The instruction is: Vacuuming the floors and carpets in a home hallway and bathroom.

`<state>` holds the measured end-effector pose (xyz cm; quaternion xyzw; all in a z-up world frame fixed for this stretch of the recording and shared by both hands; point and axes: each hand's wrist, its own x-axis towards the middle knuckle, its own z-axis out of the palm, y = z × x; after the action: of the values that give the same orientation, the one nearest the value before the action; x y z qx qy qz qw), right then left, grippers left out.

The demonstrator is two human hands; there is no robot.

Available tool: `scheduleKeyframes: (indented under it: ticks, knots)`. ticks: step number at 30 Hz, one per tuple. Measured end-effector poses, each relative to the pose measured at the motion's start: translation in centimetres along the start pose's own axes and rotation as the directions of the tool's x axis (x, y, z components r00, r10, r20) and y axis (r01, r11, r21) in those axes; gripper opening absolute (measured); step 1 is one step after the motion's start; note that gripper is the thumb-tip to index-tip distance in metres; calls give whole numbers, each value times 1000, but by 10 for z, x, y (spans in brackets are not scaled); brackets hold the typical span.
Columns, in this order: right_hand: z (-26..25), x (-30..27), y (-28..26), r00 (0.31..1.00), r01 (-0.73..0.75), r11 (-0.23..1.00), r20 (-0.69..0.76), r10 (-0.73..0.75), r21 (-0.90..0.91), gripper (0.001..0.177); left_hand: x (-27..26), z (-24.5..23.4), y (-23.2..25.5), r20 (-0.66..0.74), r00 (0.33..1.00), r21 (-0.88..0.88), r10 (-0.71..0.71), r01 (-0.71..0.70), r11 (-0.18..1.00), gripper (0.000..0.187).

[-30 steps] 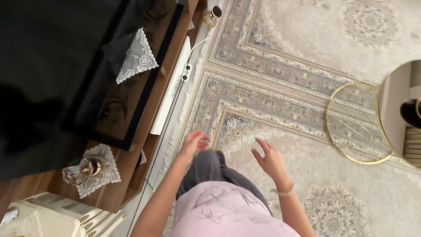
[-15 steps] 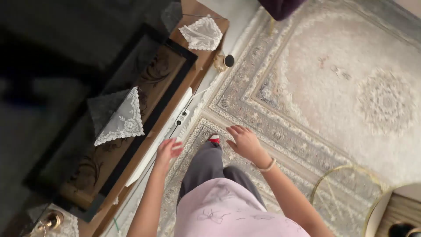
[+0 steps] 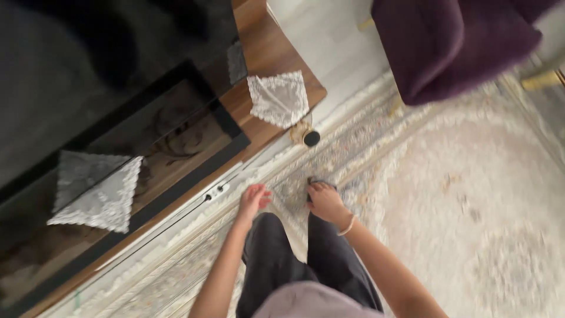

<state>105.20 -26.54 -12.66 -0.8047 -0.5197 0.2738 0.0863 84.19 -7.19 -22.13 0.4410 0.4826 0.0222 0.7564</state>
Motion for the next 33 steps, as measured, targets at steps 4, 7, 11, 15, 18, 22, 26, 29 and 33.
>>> scheduleKeyframes:
  ticks: [4, 7, 11, 15, 18, 22, 26, 29, 33]
  knots:
    - [85, 135, 111, 992, 99, 991, 87, -92, -86, 55, 108, 71, -36, -96, 989, -103, -111, 101, 990, 35]
    - [187, 213, 184, 948, 172, 965, 300, -108, -196, 37, 206, 94, -117, -183, 977, -181, -112, 79, 980, 34]
    - [298, 329, 263, 959, 220, 832, 271, -88, -510, 56, 337, 97, -194, -266, 964, -193, 24, -78, 978, 32]
    - [384, 402, 302, 877, 250, 712, 465, 120, -656, 57, 407, 86, -244, -313, 944, -211, 108, -180, 961, 30]
    - [428, 455, 325, 838, 237, 578, 466, 285, -781, 47, 458, 64, -292, -350, 926, -187, 139, -215, 958, 28]
    - [446, 465, 352, 833, 268, 407, 422, 358, -873, 49, 479, 56, -317, -371, 903, -112, 215, -274, 955, 27]
    - [467, 482, 394, 823, 329, 373, 457, 338, -868, 51, 496, 56, -341, -395, 874, -87, 284, -343, 935, 25]
    - [471, 495, 414, 875, 239, 397, 374, 307, -886, 52, 464, 81, -298, -412, 699, 285, 584, -510, 811, 22]
    - [429, 463, 425, 867, 197, 541, 403, 293, -817, 45, 400, 115, -166, -81, 172, 799, 982, -578, 168, 18]
